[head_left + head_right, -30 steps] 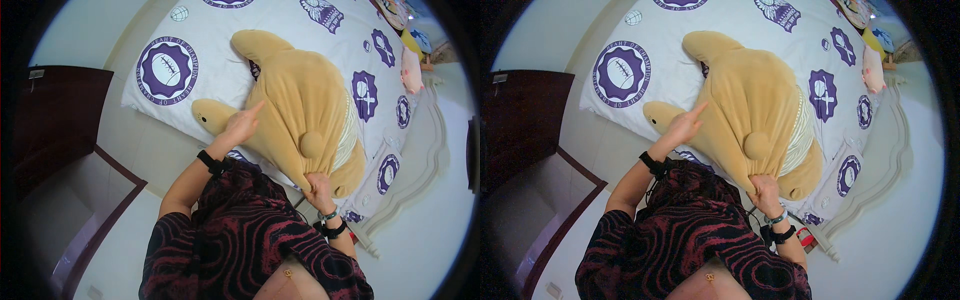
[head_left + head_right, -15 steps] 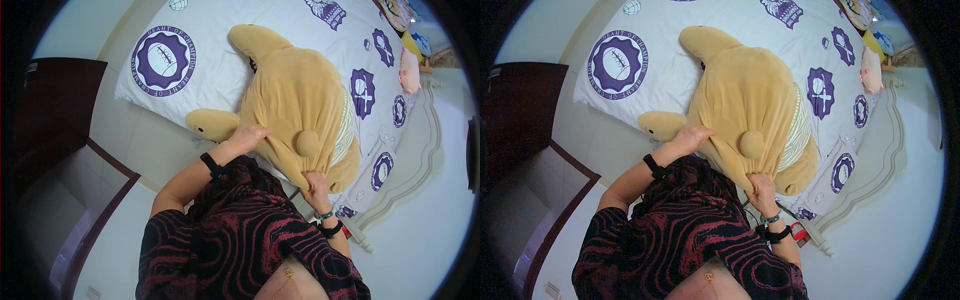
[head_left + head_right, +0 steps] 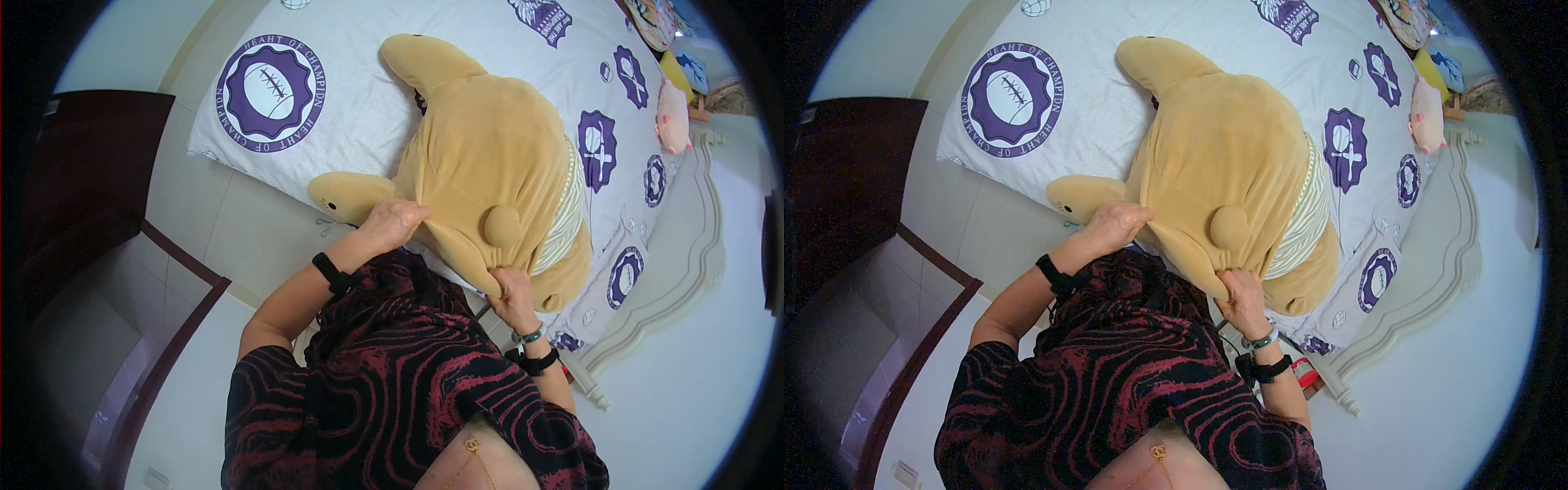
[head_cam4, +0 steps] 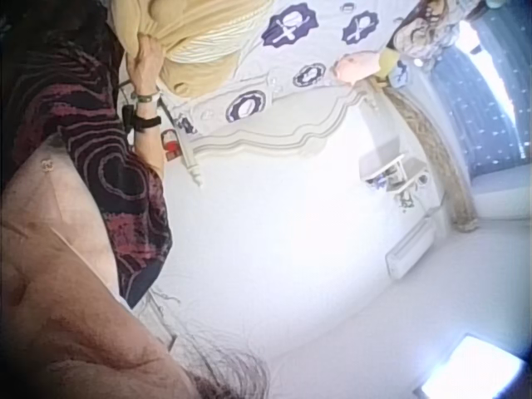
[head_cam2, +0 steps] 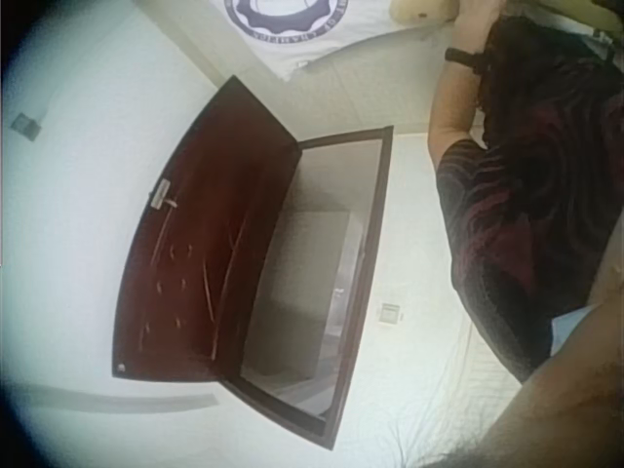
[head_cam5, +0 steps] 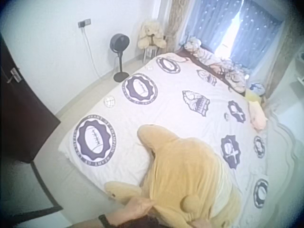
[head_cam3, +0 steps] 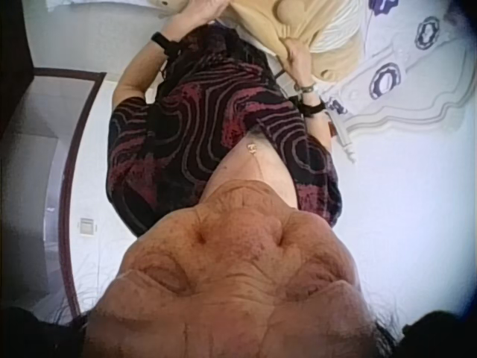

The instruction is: Repairing a plush toy by sewing up a seam.

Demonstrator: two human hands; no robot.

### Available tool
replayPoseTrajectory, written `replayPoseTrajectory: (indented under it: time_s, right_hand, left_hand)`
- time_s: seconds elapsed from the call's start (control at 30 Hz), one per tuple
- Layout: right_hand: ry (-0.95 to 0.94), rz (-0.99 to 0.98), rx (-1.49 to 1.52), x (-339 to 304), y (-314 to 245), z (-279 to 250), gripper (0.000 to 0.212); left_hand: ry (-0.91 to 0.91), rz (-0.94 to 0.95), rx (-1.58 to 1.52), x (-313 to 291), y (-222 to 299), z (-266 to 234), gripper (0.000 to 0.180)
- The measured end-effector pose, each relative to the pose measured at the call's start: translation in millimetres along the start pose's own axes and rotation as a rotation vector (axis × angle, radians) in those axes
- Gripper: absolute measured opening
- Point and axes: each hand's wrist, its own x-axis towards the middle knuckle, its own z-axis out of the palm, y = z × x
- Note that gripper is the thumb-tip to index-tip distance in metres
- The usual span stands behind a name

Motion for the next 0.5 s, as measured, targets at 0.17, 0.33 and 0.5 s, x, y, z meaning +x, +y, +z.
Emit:
replayPoseTrajectory:
  time_s: [0.17, 0.33, 0.5]
  right_hand:
    - [-0.028, 0.015, -0.011, -0.2, -0.7, 1.8, 0.051]
    - [-0.063, 0.043, -0.022, 0.7, -1.6, 2.3, 0.052]
    - [-0.067, 0.054, -0.025, 2.9, -6.3, 0.1, 0.051]
  left_hand:
    - [0.012, 0.016, -0.007, 0.0, -1.5, -0.6, 0.002]
    - [-0.014, 0.011, -0.016, 0.6, -3.7, 0.1, 0.004]
    - [-0.024, 0.012, -0.025, 0.1, -6.0, -0.7, 0.004]
